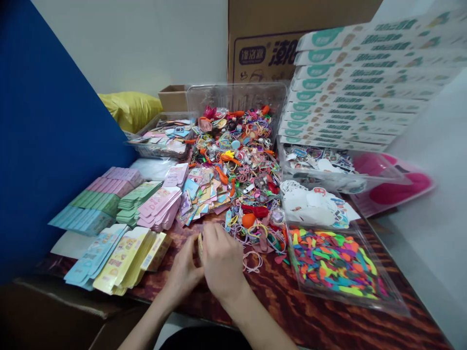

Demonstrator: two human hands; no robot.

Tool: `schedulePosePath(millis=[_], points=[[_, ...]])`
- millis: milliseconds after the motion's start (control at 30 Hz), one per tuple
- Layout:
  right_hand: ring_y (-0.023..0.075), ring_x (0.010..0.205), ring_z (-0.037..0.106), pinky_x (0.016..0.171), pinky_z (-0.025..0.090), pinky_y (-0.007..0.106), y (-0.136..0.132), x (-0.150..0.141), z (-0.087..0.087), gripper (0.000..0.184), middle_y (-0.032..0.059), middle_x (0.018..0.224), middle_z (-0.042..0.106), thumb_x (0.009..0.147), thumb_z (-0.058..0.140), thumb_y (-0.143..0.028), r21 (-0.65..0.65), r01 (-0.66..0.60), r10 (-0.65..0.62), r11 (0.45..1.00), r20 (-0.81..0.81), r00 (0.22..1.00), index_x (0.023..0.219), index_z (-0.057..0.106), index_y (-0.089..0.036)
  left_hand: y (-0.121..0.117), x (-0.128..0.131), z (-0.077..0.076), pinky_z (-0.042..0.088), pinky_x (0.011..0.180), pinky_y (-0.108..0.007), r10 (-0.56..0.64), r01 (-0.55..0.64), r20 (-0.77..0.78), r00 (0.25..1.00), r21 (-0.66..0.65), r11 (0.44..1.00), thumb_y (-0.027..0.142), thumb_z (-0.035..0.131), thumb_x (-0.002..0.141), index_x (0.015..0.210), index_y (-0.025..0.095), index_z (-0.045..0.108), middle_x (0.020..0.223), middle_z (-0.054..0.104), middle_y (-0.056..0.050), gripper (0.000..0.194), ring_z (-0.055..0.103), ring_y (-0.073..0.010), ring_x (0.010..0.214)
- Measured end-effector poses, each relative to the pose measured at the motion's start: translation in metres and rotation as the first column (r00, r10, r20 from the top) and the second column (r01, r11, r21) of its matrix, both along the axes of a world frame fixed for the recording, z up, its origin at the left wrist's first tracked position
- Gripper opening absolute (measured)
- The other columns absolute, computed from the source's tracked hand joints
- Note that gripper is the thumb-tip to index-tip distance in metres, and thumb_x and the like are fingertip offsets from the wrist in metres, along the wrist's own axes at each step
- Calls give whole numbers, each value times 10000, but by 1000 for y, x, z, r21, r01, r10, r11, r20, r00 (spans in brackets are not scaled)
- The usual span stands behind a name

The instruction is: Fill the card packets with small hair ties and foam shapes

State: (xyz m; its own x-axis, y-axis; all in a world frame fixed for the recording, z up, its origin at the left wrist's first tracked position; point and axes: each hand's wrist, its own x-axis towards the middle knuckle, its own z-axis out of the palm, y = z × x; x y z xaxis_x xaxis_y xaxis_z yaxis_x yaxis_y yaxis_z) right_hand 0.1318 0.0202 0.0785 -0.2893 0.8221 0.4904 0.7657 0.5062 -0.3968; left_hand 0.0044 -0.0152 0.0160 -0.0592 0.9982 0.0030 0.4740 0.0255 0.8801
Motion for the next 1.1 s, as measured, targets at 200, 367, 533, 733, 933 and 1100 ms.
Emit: schedulePosePath(millis=[200, 367, 533, 733, 933, 1100], points=[[181, 711, 623, 638, 395, 281, -8, 5, 0, 195, 34, 817, 659, 944, 450, -80, -79, -128, 132, 989, 43, 990, 907, 603, -195, 1, -6, -3, 467, 998, -420, 48, -50, 26, 998, 59, 997, 138, 661, 735, 1282, 211, 464, 1266, 605, -99, 586, 589, -267, 1177], [187, 691, 608, 634, 410, 291, -10, 4, 0, 262, 41, 786, 626, 947, 380, -63, -43, -98, 100, 994, 48, 994, 850, 583, -197, 0, -6, -12, 459, 1012, -424, 40, -41, 13, 999, 97, 994, 129, 651, 730, 1316, 214, 445, 1283, 588, -104, 627, 579, -267, 1187], [190, 695, 618, 626, 435, 291, -7, -1, -1, 233, 50, 812, 642, 948, 425, -76, -82, -105, 111, 991, 75, 991, 887, 619, -190, -1, -4, -16, 440, 1047, -428, 30, -36, 48, 998, 127, 991, 139, 665, 742, 1313, 212, 450, 1305, 570, -108, 614, 557, -268, 1223], [178, 819, 649, 730, 497, 273, -12, 22, 22, 183, 45, 901, 671, 960, 478, -145, -261, -256, 143, 931, -384, 912, 998, 643, -214, -5, -6, -14, 471, 1037, -423, 21, -28, 271, 962, 24, 999, 218, 719, 783, 1313, 226, 436, 1311, 562, -98, 602, 590, -250, 1188], [178, 790, 641, 736, 507, 280, -2, 21, 34, 132, 29, 849, 673, 937, 534, -199, -350, -302, 73, 887, -539, 839, 904, 662, -213, -5, -2, -13, 509, 992, -392, -16, 7, 270, 963, 35, 999, 203, 703, 781, 1287, 220, 463, 1298, 570, -88, 560, 596, -238, 1170], [194, 870, 624, 746, 483, 295, 4, 15, 30, 138, 49, 936, 668, 919, 519, -145, -294, -269, 147, 917, -377, 915, 927, 642, -208, -3, -2, -16, 494, 984, -394, 23, -30, 118, 993, 59, 998, 164, 699, 735, 1289, 221, 472, 1308, 580, -90, 602, 576, -257, 1201]])
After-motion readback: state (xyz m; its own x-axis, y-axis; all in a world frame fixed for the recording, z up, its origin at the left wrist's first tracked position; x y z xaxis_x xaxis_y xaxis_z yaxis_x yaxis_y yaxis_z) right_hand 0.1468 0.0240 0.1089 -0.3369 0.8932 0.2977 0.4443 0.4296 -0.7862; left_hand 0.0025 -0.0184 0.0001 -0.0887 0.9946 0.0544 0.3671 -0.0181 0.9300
